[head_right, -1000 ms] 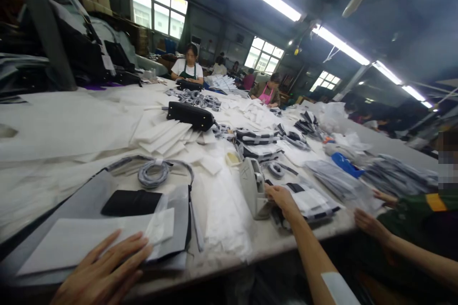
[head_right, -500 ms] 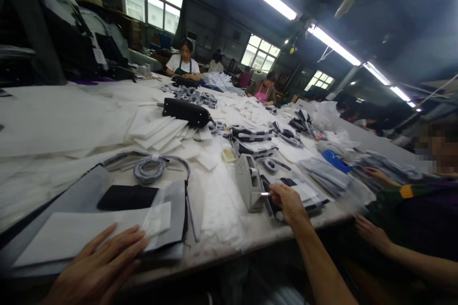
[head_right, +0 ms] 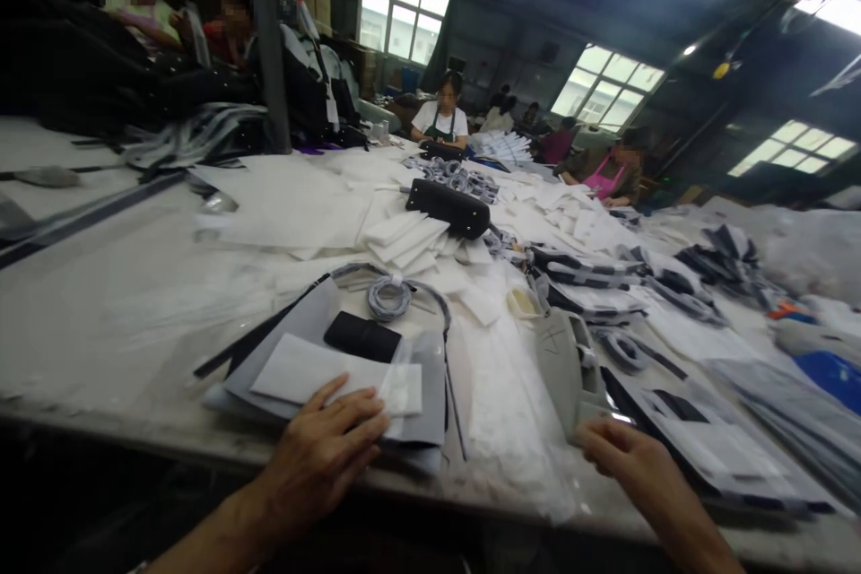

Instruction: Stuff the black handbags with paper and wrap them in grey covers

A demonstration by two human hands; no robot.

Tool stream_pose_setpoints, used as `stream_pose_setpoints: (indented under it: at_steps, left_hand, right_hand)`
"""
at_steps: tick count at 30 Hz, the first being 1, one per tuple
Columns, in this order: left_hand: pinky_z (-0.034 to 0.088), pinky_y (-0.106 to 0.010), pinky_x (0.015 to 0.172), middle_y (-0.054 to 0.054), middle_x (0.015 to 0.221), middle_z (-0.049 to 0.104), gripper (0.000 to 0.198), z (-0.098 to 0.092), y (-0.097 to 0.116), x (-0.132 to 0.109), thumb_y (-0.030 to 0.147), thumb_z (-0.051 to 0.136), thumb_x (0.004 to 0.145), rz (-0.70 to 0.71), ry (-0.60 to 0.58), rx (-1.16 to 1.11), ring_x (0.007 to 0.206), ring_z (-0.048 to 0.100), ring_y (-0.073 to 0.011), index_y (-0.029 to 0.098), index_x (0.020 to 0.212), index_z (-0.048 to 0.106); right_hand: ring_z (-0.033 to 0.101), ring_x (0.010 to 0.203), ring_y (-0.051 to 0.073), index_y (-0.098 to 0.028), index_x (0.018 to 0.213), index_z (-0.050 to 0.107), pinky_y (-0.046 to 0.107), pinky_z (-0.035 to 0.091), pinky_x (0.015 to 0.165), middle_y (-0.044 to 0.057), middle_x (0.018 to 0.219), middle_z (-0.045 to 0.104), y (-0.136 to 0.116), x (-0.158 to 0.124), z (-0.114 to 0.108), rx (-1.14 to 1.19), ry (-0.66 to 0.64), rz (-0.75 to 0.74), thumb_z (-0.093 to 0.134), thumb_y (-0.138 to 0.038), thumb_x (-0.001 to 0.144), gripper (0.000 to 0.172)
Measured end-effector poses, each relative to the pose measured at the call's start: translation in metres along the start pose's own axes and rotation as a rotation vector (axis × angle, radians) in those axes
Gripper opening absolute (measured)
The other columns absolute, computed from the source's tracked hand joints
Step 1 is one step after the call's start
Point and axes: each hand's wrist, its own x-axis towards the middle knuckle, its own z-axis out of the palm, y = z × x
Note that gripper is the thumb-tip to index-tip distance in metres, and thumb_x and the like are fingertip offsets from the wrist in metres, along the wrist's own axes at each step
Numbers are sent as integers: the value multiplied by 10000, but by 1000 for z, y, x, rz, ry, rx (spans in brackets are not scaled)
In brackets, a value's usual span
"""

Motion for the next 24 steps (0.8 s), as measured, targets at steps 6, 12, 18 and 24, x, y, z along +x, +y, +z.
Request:
stream_pose_setpoints:
  at_steps: [6,12,18,24]
  left_hand:
    - [353,-485,1153,-34,1118,711,253,-4,1,0,156,509,947,-11,-52,-17,1145,644,-214,233,1159,623]
    - [324,-482,1174,-33,1143,690,259,2,1,-4,180,539,948,-39,-50,-27,1188,614,-204,241,1191,604]
    - [280,-470,1202,-32,1111,688,202,5,1,-6,226,517,978,-77,-62,-76,1193,596,-186,239,1154,615]
    - [263,-464,1212,-35,1167,680,259,1,-1,-5,195,510,964,-59,-116,-101,1219,581,-195,222,1209,591]
  right_hand:
    - [562,685,153,-189,755,717,230,429,645,-8,700,657,-176,-9,63,-72,-651,-480,650,-386,809,215]
    - [562,590,113,-188,769,751,196,348,511,-49,621,629,-246,19,117,-548,-897,-679,733,-252,711,89]
    - [630,627,143,-200,798,786,202,394,537,-36,636,685,-263,42,147,-818,-1019,-644,800,-238,669,136]
    - [637,569,194,-177,638,742,252,437,546,14,555,652,-281,34,175,-1182,-826,-895,941,-330,507,283]
